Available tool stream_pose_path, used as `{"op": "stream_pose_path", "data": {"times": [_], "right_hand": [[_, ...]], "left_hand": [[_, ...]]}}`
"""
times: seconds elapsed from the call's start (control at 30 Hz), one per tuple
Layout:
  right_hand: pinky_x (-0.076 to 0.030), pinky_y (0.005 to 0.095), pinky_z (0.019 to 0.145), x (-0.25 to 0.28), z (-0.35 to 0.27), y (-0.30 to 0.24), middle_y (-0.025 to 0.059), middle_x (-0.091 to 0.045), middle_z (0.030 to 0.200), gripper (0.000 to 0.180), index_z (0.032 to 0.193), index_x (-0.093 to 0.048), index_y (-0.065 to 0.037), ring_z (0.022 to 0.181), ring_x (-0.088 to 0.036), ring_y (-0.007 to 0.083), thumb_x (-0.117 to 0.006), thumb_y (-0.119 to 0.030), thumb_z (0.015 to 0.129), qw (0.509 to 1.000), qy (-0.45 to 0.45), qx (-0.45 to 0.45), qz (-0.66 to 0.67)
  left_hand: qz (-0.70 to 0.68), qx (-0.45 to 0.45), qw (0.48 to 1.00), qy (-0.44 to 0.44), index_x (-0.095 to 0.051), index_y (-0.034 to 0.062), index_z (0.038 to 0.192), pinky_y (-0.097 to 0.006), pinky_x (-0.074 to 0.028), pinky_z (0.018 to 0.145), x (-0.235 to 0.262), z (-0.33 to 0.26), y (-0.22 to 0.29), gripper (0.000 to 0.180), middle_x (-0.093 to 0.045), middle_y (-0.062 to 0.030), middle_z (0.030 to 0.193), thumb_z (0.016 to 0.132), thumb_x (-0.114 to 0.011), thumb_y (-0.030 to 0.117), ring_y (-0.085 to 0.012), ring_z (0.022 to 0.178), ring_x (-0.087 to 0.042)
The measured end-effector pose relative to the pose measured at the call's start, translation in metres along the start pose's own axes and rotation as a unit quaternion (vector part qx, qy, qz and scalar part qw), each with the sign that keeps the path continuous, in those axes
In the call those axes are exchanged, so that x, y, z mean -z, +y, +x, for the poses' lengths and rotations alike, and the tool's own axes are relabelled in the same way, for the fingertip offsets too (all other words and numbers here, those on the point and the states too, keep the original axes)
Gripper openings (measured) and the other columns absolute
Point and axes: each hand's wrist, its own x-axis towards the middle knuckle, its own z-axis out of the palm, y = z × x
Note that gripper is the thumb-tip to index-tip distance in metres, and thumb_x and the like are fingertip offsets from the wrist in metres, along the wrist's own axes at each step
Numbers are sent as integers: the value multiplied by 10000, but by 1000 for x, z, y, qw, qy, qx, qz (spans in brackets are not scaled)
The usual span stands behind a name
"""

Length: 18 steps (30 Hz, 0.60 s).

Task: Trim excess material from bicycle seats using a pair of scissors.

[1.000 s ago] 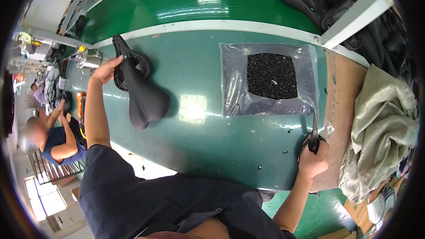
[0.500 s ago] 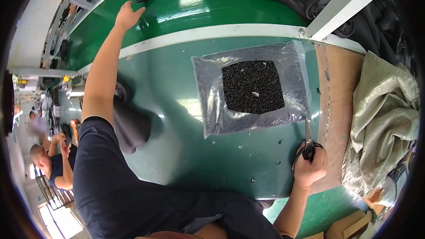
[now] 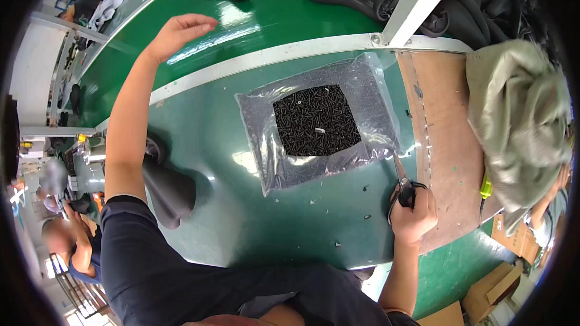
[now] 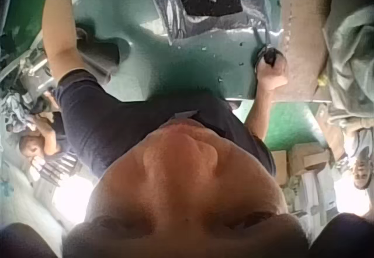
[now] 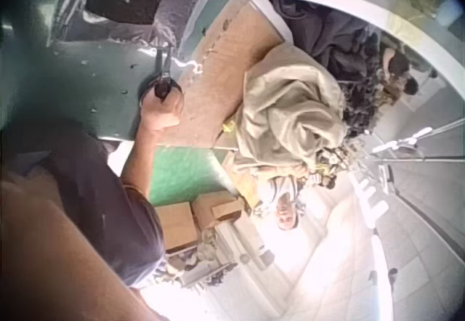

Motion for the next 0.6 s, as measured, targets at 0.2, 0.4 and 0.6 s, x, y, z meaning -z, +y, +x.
{"op": "stream_pose_path", "data": {"times": [0.2, 0.4, 0.6], "right_hand": [[-509, 433, 563, -1, 2, 0, 36, -602, 714, 230, 792, -640, -104, 631, -621, 301, -863, -158, 791, 999, 40, 26, 8], [-535, 436, 585, -3, -4, 6, 45, -657, 746, 167, 808, -690, -118, 649, -658, 301, -844, -161, 761, 999, 48, 13, 17], [-552, 449, 605, 2, -10, 8, 78, -696, 784, 190, 820, -695, -105, 705, -695, 340, -846, -203, 761, 998, 61, -1, 30]], "left_hand": [[496, 160, 837, 169, -701, 18, 1365, -471, -540, 1089, 45, -148, -34, 627, -701, -295, 1341, 922, -794, 452, -447, 1243, -672], [396, 401, 808, 169, -629, -170, 1281, -547, -530, 1074, -5, -291, -14, 998, -693, -388, 1289, 941, -638, 768, -514, 1239, -676], [366, 427, 794, 233, -465, -139, 1367, -538, -534, 1075, -93, -328, 15, 1026, -715, -373, 1252, 923, -651, 768, -511, 1232, -688]]}}
